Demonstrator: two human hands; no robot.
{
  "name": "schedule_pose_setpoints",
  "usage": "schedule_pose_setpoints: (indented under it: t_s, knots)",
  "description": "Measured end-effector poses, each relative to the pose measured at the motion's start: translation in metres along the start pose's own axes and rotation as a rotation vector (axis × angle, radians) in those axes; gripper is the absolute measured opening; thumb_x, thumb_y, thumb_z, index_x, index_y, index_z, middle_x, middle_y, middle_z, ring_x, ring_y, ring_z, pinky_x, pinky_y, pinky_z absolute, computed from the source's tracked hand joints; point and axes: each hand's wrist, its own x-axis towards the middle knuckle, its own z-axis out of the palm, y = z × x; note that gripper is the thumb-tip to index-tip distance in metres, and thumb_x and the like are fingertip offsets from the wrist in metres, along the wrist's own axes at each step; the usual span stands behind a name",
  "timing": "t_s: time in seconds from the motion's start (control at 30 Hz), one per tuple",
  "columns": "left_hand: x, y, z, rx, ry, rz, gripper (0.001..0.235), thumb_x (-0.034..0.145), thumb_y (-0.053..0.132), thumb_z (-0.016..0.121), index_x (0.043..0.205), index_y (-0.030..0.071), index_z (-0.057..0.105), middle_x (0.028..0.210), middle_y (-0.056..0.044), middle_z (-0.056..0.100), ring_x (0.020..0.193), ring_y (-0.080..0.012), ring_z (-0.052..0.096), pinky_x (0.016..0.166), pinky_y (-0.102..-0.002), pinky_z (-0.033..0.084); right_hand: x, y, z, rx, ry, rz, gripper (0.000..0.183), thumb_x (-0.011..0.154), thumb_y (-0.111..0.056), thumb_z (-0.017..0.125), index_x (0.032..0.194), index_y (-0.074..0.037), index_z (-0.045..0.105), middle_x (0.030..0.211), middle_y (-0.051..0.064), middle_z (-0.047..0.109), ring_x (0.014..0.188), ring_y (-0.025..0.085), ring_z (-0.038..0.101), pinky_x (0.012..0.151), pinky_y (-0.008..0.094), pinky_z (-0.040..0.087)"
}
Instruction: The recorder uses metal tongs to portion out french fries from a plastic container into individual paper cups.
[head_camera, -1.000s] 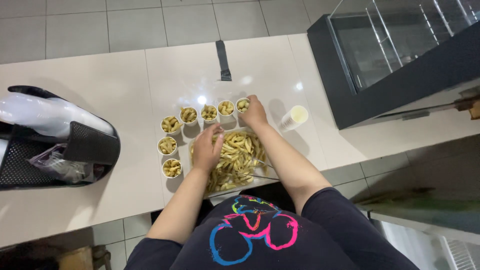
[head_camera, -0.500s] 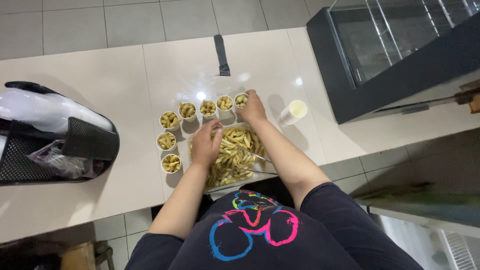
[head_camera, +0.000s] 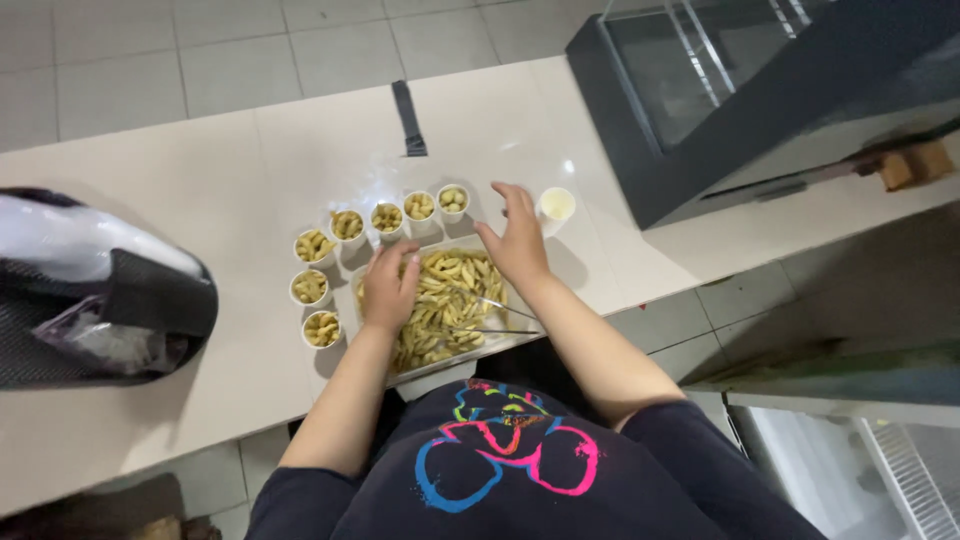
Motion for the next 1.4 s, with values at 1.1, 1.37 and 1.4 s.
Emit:
schedule_pose_setpoints:
  t_s: [1.1, 1.37, 1.4]
  knots:
    - [-0.01, 0.128, 0.092, -0.093, -0.412, 0.119, 0.03, 0.082, 0.028, 0.077, 0.101, 0.007, 0.068, 0.107, -0.009, 0.07, 0.107, -0.0328, 0.065, 0.095, -0.045, 0.049, -0.018, 0.143, 0.035, 0.146, 0.366, 0.349, 0.072, 0.076, -0.012, 0.083, 0.136, -0.007, 0.042, 0.121, 0.019, 0.068, 0.114, 0.036, 0.068, 0.094, 0.043, 0.053]
    - [-0.009, 0.139, 0.091, -0.147, -0.371, 0.037, 0.034, 0.081, 0.03, 0.079, 0.096, 0.005, 0.062, 0.102, -0.013, 0.062, 0.098, -0.0346, 0.063, 0.085, -0.044, 0.05, -0.009, 0.108, 0.021, 0.026, 0.377, 0.138, 0.061, 0.08, -0.011, 0.082, 0.131, -0.007, 0.049, 0.122, 0.018, 0.064, 0.114, 0.038, 0.063, 0.095, 0.044, 0.052]
    - [-0.009, 0.14, 0.091, -0.175, -0.371, -0.004, 0.035, 0.082, 0.031, 0.08, 0.095, 0.004, 0.06, 0.1, -0.013, 0.061, 0.096, -0.0337, 0.063, 0.083, -0.043, 0.051, -0.008, 0.102, 0.02, -0.006, 0.376, 0.125, 0.059, 0.081, -0.011, 0.083, 0.131, -0.008, 0.05, 0.122, 0.018, 0.064, 0.114, 0.038, 0.062, 0.095, 0.044, 0.051]
